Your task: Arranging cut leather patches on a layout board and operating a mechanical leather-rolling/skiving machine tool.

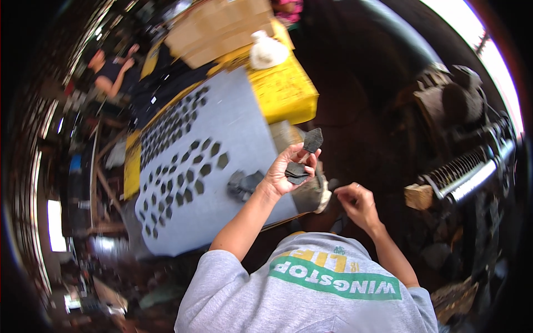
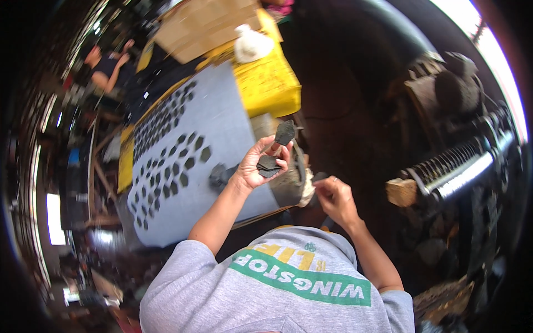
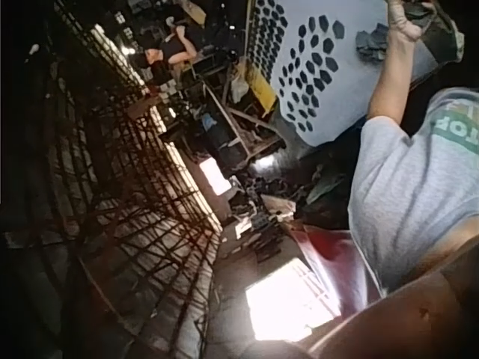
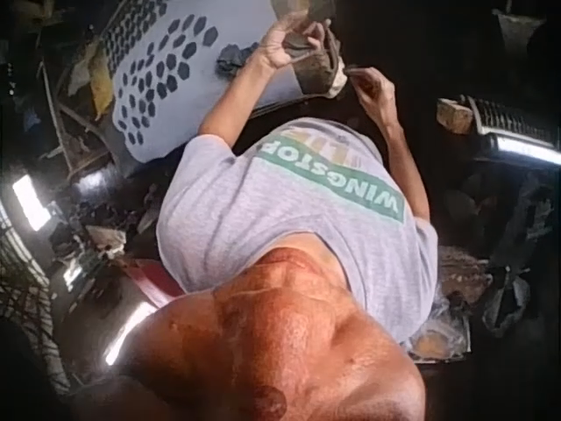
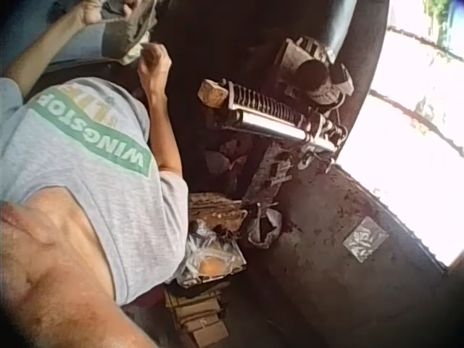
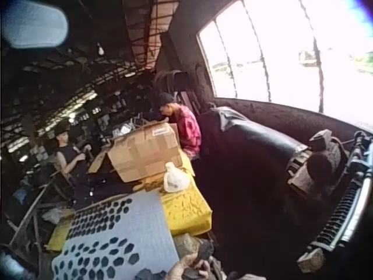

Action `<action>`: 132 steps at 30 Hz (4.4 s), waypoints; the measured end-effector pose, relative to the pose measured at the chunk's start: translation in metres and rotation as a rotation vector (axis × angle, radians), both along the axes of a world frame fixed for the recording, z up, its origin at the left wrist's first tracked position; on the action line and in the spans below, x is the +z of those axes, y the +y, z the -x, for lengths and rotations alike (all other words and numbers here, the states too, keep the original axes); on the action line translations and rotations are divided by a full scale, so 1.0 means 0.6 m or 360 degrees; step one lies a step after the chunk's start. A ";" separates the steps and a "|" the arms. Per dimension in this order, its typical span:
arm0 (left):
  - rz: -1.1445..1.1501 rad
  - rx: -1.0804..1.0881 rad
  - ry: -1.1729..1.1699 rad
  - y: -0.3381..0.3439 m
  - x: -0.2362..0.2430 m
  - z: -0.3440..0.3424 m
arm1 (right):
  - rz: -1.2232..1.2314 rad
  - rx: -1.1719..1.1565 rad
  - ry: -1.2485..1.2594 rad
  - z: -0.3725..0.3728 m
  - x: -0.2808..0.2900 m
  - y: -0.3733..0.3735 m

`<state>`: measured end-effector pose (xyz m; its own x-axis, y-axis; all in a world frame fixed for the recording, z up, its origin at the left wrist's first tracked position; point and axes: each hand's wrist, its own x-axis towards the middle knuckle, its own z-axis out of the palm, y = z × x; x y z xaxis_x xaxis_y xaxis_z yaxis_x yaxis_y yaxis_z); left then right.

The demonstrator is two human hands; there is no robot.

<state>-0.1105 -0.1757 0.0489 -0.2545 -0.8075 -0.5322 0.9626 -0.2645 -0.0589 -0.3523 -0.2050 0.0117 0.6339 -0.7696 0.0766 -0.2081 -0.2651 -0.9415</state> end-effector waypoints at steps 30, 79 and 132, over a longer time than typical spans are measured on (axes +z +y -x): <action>-0.1106 0.0567 -0.3067 0.490 -0.062 -0.270 | 0.0381 0.1141 -0.0068 -0.438 0.082 0.215; 0.0324 -0.0151 -0.1455 0.152 0.031 -0.033 | 0.0124 0.0069 -0.0513 -0.145 0.180 0.102; 0.2579 -0.0963 -0.2229 -0.343 0.098 0.371 | 0.1260 -0.1488 0.0449 0.460 0.100 -0.016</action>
